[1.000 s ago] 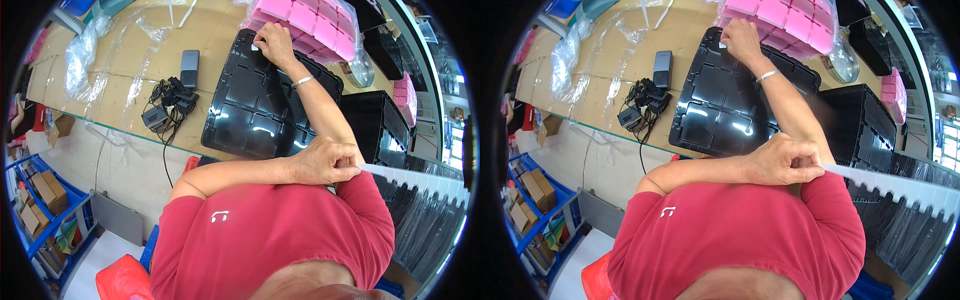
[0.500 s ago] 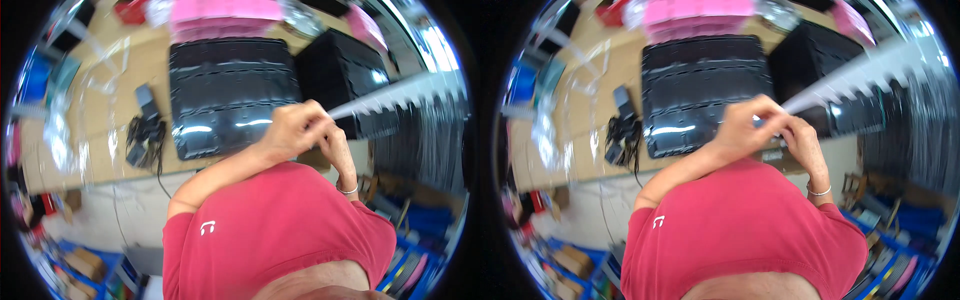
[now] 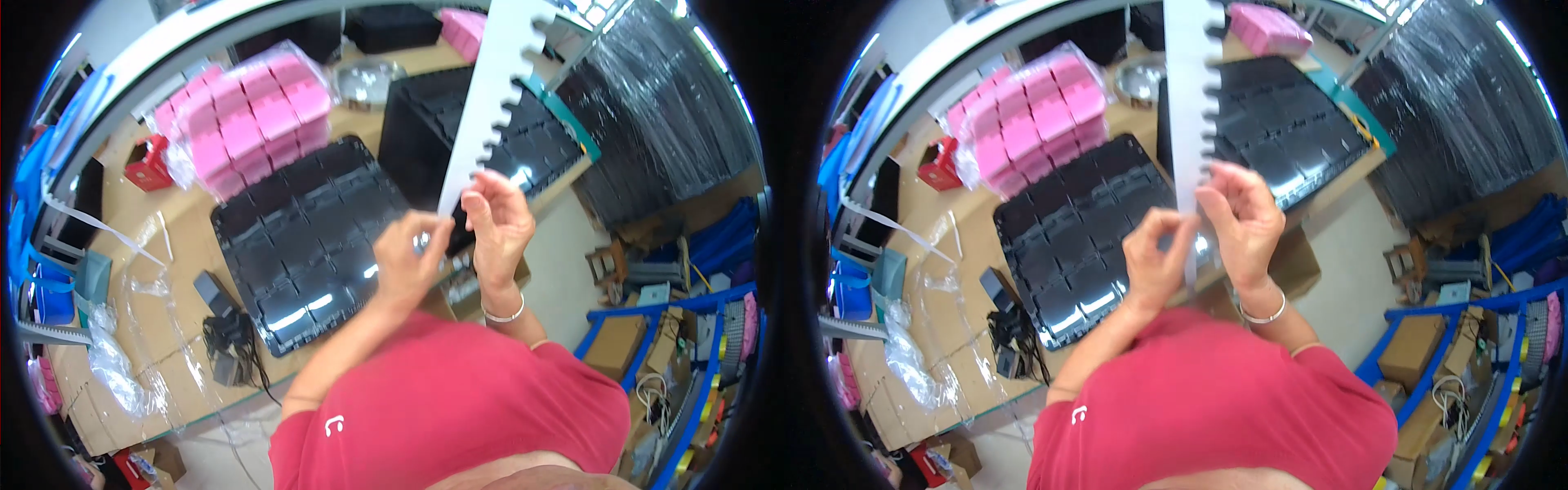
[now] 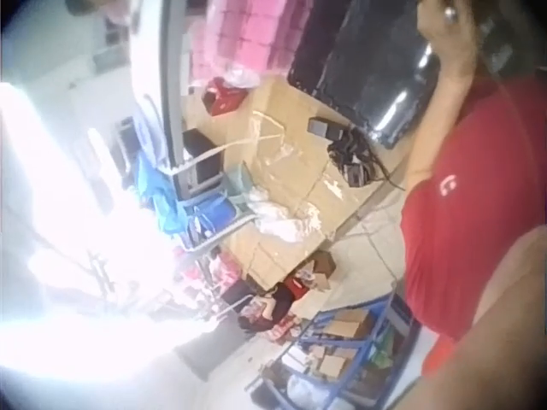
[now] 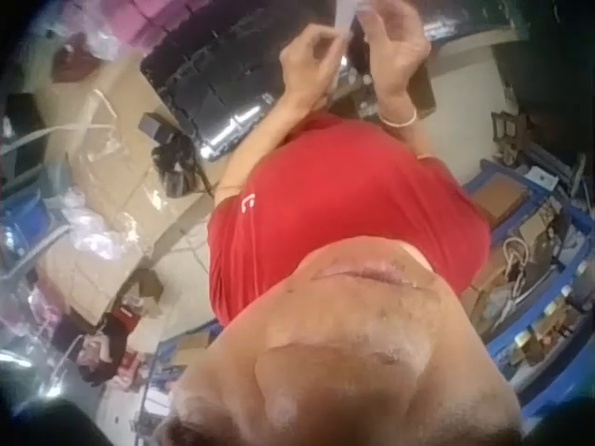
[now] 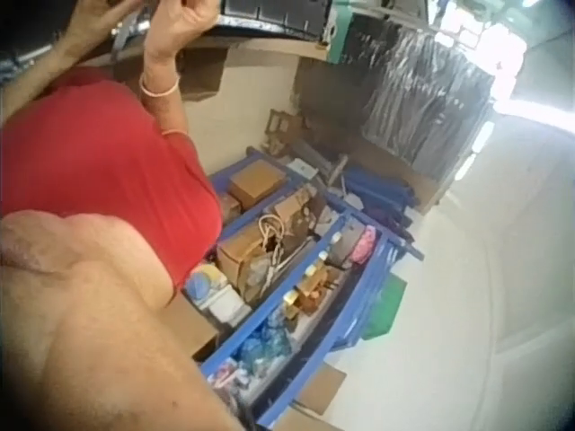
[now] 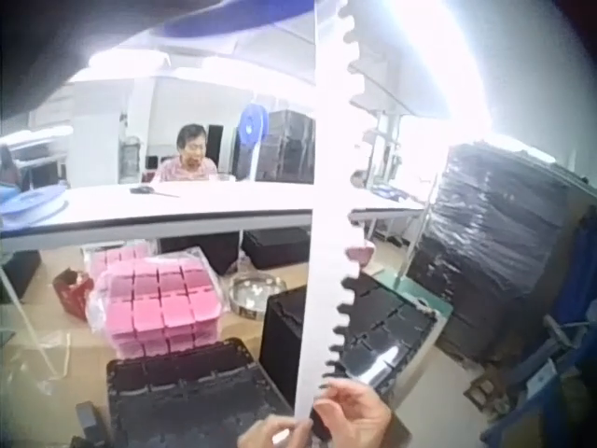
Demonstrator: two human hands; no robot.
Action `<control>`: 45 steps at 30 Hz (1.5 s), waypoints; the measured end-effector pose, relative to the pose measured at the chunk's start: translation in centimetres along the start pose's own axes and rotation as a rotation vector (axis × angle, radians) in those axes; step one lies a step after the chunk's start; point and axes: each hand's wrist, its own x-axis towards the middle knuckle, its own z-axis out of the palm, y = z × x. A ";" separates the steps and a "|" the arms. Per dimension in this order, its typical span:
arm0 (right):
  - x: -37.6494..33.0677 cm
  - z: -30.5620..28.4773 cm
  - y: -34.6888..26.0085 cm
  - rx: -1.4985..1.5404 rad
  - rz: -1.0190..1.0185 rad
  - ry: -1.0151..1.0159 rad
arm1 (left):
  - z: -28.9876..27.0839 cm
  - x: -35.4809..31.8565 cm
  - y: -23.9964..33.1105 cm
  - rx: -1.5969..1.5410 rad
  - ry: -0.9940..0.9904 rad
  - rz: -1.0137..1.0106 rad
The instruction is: The person assembles black plastic trays by hand, applying labels to them and adding pink foam inserts.
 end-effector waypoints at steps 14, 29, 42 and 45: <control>-2.0 -2.9 -1.6 -0.291 -0.781 -0.198 | -0.1 -0.3 0.2 0.044 0.030 0.058; 1.6 -3.4 10.9 -0.703 0.067 -1.327 | -0.1 -3.7 5.2 -0.660 -0.615 -0.001; 0.5 -1.8 14.2 -0.812 -0.167 -1.413 | 0.8 -3.8 3.9 -0.517 -0.436 0.021; 0.1 -2.1 14.1 -0.775 -0.004 -1.292 | 1.0 -3.9 3.8 -0.521 -0.423 0.018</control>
